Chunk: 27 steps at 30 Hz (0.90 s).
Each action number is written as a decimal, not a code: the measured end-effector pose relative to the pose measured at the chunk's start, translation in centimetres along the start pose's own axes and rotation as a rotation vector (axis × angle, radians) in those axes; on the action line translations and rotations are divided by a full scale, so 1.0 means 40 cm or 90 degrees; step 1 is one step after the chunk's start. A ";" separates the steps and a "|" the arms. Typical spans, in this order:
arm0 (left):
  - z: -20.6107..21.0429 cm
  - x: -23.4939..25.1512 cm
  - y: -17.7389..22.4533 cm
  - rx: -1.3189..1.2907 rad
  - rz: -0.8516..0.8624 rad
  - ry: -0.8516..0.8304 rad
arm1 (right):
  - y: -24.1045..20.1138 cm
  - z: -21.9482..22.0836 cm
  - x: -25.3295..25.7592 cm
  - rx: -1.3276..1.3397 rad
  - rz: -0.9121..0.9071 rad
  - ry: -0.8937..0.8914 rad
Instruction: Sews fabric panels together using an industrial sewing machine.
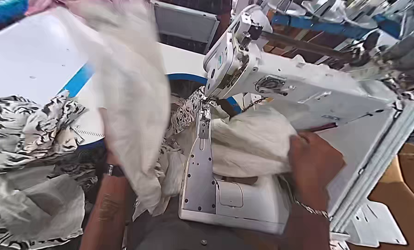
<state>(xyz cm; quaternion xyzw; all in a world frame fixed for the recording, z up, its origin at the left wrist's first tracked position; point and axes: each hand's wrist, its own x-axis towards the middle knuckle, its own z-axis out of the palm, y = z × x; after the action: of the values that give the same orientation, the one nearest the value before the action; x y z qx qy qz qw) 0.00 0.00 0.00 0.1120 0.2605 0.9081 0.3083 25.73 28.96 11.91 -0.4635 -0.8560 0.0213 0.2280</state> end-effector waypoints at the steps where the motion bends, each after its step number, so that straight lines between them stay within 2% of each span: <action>1: 0.051 0.023 -0.022 0.043 -0.025 0.006 | 0.050 -0.016 0.014 -0.019 0.067 0.035; 2: 0.088 0.047 -0.042 0.108 -0.033 -0.002 | 0.078 -0.020 0.017 -0.013 0.094 0.070; 3: 0.115 0.068 -0.062 0.232 -0.035 -0.005 | 0.078 -0.021 0.002 0.008 0.074 0.085; 5: 0.181 0.117 -0.086 0.669 -0.017 -0.075 | 0.006 0.010 -0.046 0.067 -0.108 0.087; 6: 0.219 0.133 -0.095 0.868 0.039 -0.147 | -0.057 0.045 -0.069 0.090 -0.227 0.076; 8: 0.284 0.099 -0.118 1.085 0.196 -0.308 | -0.173 0.137 -0.075 0.116 -0.453 0.066; 9: 0.293 0.053 -0.137 1.155 0.282 -0.339 | -0.204 0.179 -0.056 0.111 -0.528 0.051; 10: 0.273 0.004 -0.151 1.222 0.358 -0.314 | -0.212 0.213 -0.031 0.095 -0.569 0.039; 11: 0.228 -0.037 -0.149 1.258 0.369 -0.239 | -0.208 0.232 -0.008 0.079 -0.573 0.020; 12: 0.169 -0.069 -0.129 1.262 0.329 -0.155 | -0.201 0.240 0.009 0.070 -0.559 0.008; 13: 0.114 -0.101 -0.096 1.232 0.245 -0.106 | -0.194 0.244 0.010 0.069 -0.540 -0.009; 14: 0.080 -0.138 -0.060 1.179 0.147 -0.132 | -0.190 0.249 0.001 0.074 -0.527 -0.030; 15: 0.076 -0.179 -0.034 1.119 0.069 -0.224 | -0.185 0.258 -0.013 0.079 -0.526 -0.041; 16: 0.109 -0.218 -0.009 1.033 -0.019 -0.373 | -0.181 0.270 -0.037 0.091 -0.527 -0.048; 17: 0.166 -0.230 0.010 0.927 -0.113 -0.517 | -0.182 0.280 -0.054 0.112 -0.529 -0.056; 18: 0.211 -0.206 0.013 0.883 -0.159 -0.600 | -0.198 0.290 -0.054 0.135 -0.538 -0.057; 19: 0.240 -0.156 0.004 0.897 -0.149 -0.588 | -0.216 0.296 -0.058 0.150 -0.543 -0.055; 21: 0.234 -0.020 -0.097 0.979 0.018 -0.379 | -0.227 0.292 -0.072 0.152 -0.532 -0.055; 23: 0.208 0.063 -0.229 1.006 0.101 -0.212 | -0.207 0.277 -0.073 0.144 -0.485 -0.022; 25: 0.219 0.057 -0.293 1.014 0.100 -0.086 | -0.164 0.262 -0.030 0.125 -0.416 0.011; 27: 0.214 0.044 -0.285 1.015 0.003 -0.056 | -0.107 0.259 0.025 0.126 -0.323 -0.032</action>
<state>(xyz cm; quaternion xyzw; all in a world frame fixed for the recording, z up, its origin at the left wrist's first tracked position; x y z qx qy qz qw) 7.47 12.24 1.09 0.3352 0.8187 0.4436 0.1437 17.66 29.13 4.07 -0.2087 -0.9439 0.0583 0.2493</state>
